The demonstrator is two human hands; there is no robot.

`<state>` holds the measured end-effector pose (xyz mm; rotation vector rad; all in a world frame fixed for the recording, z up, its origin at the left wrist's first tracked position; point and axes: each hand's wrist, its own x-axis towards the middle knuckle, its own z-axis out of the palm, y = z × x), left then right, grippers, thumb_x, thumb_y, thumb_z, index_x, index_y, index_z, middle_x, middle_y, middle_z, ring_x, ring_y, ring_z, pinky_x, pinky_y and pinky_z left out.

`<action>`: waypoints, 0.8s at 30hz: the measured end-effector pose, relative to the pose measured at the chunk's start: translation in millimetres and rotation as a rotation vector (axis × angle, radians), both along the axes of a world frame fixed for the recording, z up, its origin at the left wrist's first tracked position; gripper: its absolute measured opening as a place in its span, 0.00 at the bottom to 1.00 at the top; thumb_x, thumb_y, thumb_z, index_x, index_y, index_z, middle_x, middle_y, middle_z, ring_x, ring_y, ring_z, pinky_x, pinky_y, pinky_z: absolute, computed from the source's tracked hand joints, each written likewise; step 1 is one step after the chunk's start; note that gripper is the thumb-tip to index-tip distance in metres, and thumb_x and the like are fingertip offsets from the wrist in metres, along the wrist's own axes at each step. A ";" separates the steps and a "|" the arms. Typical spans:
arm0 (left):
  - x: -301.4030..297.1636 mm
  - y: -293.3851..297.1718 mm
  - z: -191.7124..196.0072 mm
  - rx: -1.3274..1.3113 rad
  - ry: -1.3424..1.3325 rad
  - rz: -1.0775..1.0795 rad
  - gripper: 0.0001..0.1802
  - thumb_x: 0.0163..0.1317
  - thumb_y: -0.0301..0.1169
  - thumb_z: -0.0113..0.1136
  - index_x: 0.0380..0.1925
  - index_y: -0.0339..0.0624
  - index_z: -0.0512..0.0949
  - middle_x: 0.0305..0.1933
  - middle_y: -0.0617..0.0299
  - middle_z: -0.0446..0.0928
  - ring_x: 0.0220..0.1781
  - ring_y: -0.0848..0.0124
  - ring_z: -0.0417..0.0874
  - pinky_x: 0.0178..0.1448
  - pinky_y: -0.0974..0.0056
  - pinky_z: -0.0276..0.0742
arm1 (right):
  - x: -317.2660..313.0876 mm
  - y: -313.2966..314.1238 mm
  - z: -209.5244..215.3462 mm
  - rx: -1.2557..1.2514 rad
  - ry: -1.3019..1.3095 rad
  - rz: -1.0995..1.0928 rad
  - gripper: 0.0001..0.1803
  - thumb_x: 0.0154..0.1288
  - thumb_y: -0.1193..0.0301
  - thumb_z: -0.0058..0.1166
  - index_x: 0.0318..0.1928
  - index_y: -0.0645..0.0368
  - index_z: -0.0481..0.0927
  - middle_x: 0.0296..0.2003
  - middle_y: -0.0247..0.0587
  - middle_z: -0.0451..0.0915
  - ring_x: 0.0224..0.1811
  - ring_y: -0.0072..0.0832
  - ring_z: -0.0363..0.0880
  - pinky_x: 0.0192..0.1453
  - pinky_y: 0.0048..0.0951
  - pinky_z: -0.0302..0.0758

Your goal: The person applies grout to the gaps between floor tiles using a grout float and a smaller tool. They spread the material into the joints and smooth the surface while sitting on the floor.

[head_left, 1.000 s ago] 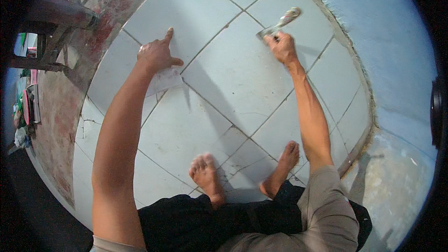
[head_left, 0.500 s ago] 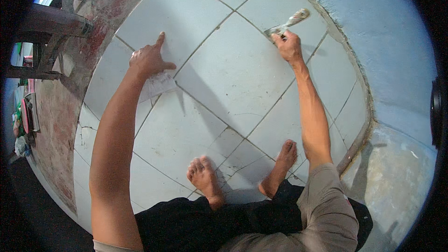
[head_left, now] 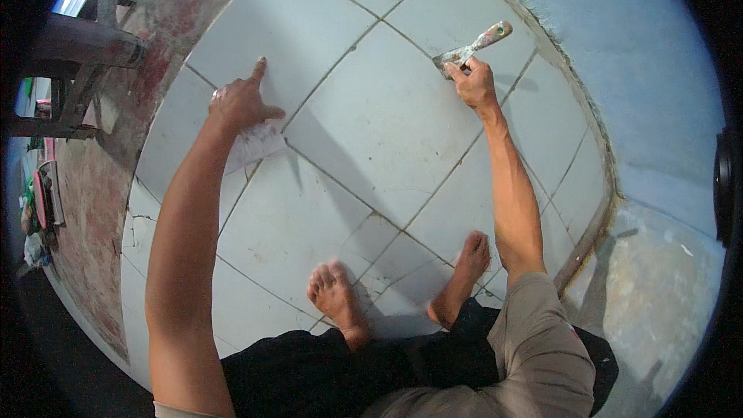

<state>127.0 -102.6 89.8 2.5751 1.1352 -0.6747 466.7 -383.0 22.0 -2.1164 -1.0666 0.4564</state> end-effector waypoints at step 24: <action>4.3 0.9 6.4 -0.027 0.093 0.027 0.67 0.46 0.58 0.79 0.81 0.59 0.47 0.59 0.48 0.81 0.63 0.51 0.81 0.68 0.48 0.77 | -59.7 23.5 -3.8 0.065 0.005 0.212 0.14 0.68 0.63 0.60 0.33 0.61 0.83 0.22 0.37 0.80 0.23 0.26 0.75 0.29 0.35 0.73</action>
